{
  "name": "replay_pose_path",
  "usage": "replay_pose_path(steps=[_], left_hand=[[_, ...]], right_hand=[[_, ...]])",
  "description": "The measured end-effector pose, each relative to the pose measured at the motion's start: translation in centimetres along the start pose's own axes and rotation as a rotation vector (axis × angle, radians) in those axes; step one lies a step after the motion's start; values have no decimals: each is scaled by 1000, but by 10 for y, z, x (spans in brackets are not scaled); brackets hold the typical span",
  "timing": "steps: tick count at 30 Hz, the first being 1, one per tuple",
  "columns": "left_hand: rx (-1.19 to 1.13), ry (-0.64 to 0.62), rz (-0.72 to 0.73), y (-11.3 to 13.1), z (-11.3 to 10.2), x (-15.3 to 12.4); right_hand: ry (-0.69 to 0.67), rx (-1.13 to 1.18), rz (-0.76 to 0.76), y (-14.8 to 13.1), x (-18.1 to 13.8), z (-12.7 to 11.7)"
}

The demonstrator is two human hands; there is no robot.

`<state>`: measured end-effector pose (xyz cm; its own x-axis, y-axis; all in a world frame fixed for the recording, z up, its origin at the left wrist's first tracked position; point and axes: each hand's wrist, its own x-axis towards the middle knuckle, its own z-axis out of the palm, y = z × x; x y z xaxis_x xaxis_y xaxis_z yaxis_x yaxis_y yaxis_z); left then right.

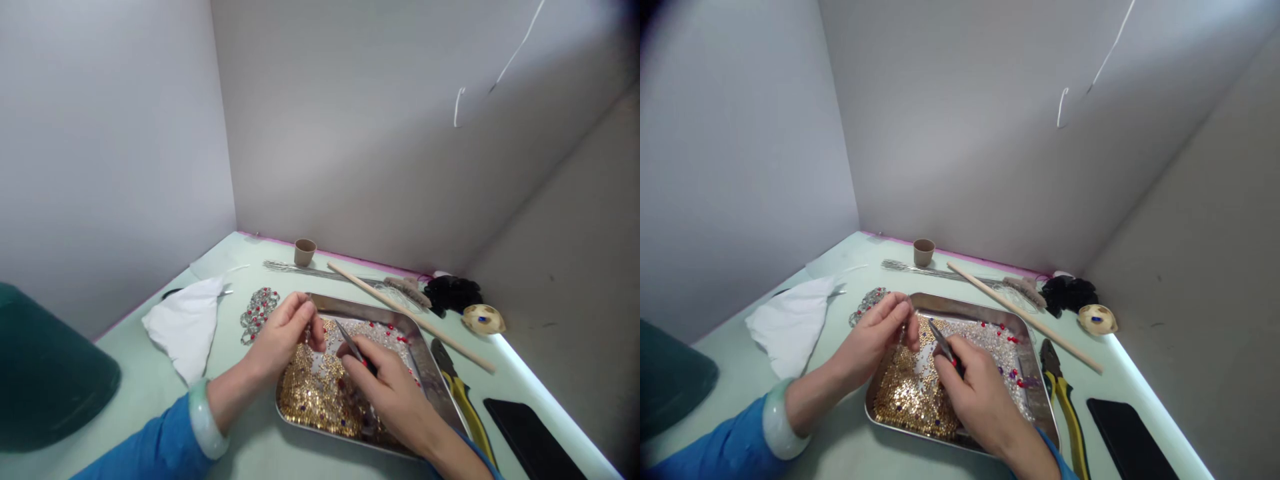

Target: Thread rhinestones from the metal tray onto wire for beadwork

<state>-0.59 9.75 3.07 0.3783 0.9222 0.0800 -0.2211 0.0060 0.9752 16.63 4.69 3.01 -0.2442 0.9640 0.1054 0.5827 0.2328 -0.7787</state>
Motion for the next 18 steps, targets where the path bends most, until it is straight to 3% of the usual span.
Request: replay_pose_path(steps=[4,11,18], left_hand=[[89,-37,-62,-5,7,-5],[432,-25,22,-12,5,-5],[480,-50,17,-12,6,-4]], right_hand=[[6,-18,20,3,0,1],[35,-115,27,8,3,3],[26,-145,6,8,4,4]])
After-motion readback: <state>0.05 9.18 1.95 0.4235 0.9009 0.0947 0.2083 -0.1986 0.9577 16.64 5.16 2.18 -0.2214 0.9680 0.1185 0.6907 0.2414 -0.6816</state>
